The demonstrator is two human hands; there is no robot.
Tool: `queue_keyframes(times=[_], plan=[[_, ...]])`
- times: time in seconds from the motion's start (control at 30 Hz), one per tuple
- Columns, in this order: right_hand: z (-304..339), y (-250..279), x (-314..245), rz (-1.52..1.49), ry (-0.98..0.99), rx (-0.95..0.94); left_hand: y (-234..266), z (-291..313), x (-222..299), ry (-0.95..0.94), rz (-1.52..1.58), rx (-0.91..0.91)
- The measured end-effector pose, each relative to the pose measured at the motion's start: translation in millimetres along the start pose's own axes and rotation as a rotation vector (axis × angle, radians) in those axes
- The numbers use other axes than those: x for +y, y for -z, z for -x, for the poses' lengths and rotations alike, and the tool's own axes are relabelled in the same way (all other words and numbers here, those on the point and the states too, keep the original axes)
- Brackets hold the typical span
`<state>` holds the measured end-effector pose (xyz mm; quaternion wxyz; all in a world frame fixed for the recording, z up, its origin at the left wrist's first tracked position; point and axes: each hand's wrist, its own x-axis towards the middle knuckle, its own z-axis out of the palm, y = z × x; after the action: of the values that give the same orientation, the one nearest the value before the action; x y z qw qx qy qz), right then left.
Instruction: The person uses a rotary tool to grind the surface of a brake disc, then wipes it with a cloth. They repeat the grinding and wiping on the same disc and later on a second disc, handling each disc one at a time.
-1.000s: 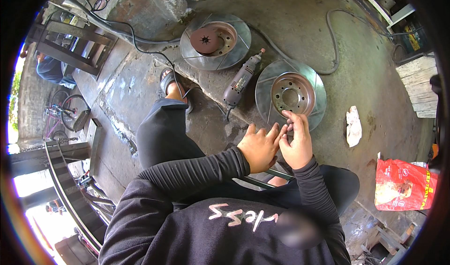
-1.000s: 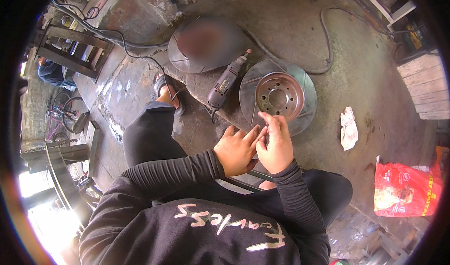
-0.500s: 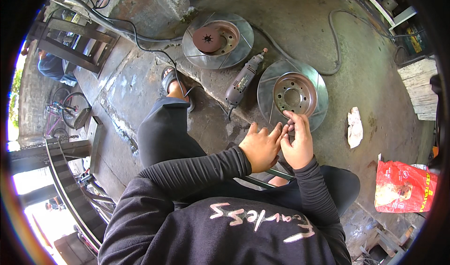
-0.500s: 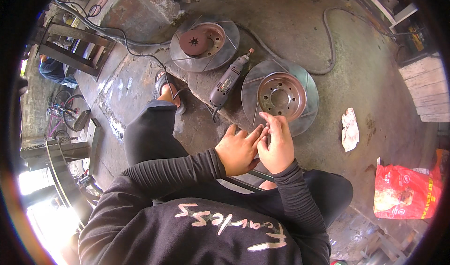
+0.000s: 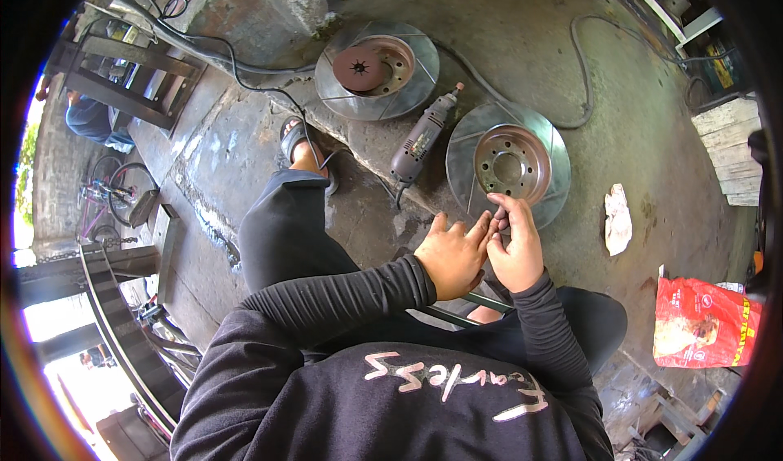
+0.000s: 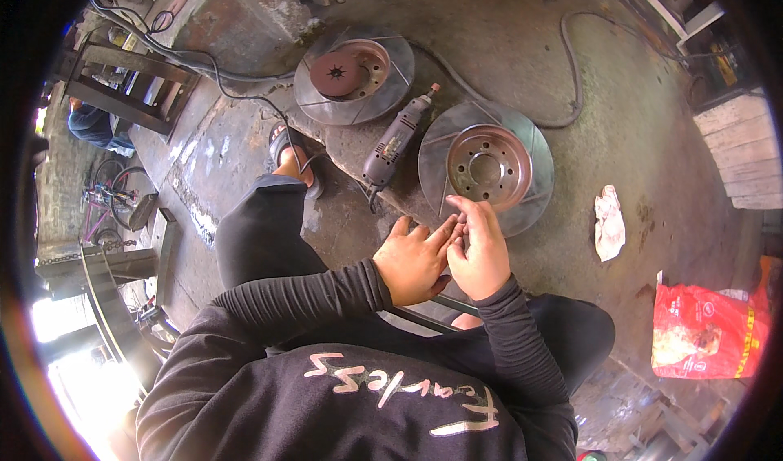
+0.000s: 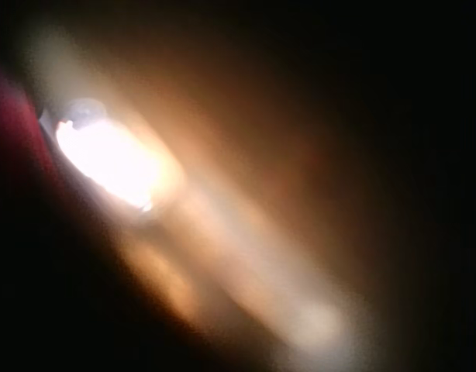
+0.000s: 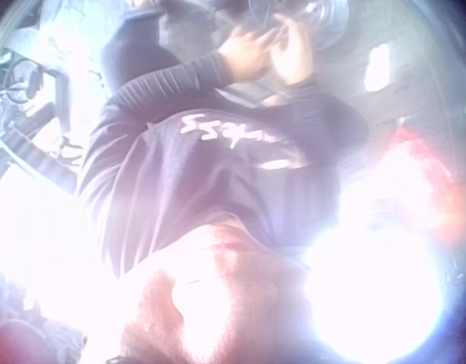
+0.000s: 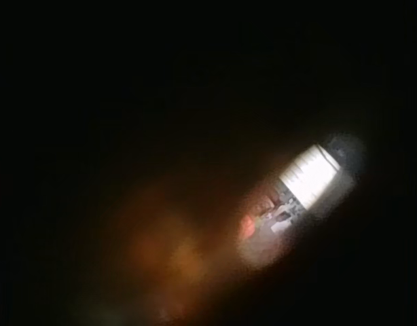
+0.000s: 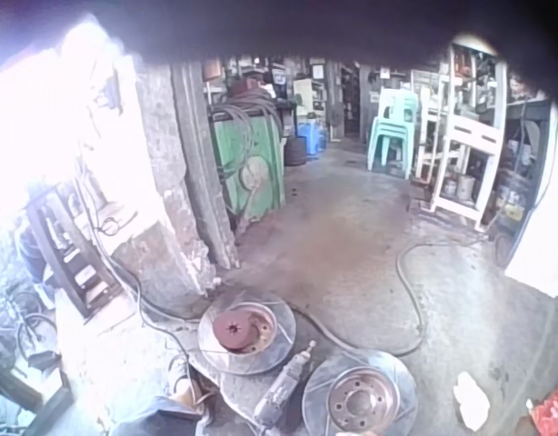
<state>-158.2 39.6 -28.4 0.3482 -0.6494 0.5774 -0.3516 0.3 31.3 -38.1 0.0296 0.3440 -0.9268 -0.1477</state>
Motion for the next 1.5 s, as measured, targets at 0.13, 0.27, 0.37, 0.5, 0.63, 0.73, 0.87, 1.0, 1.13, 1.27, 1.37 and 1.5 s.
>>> queue_keyframes(times=[0.13, 0.27, 0.37, 0.5, 0.63, 0.73, 0.87, 1.0, 1.13, 1.27, 1.37, 1.5], plan=[[-0.4, -0.8, 4.6, -0.029, 0.022, 0.035, -1.1, -0.7, -0.9, -0.008, 0.011, -0.017], [-8.3, 16.5, 26.0, 0.056, 0.056, 0.17, -5.5, -9.9, -7.1, 0.101, 0.196, -0.012], [-23.2, 47.4, 106.7, 0.079, -0.189, 0.497, -30.6, -17.9, -25.3, 0.337, 0.582, 0.207], [-49.3, 95.3, 180.6, 0.222, -0.365, 0.439, -78.3, -37.3, -61.8, 0.8, 1.013, 0.389], [-62.9, 106.0, 199.0, 0.208, -0.46, 0.282, -73.6, -53.0, -78.6, 0.992, 1.419, 0.226], [-74.9, 95.4, 210.6, 0.152, -0.497, 0.233, -85.1, -63.2, -94.2, 0.981, 1.344, 0.191], [-81.5, 75.9, 212.3, 0.335, -0.479, 0.274, -91.3, -79.9, -94.4, 0.939, 0.879, 0.295], [-85.5, 64.9, 205.3, 0.465, -0.524, 0.312, -90.8, -93.0, -83.3, 0.943, 0.74, 0.377], [-85.6, 60.0, 202.6, 0.47, -0.511, 0.388, -99.9, -95.1, -90.1, 0.9, 0.638, 0.371], [-86.1, 64.3, 197.8, 0.397, -0.47, 0.466, -93.8, -90.2, -89.9, 0.866, 0.631, 0.338], [-96.1, 78.5, 186.4, 0.358, -0.43, 0.519, -72.7, -96.8, -88.1, 0.811, 0.704, 0.427], [-139.0, 103.3, 173.2, 0.33, -0.336, 0.556, -45.6, -131.2, -126.3, 0.701, 0.667, 0.535]])
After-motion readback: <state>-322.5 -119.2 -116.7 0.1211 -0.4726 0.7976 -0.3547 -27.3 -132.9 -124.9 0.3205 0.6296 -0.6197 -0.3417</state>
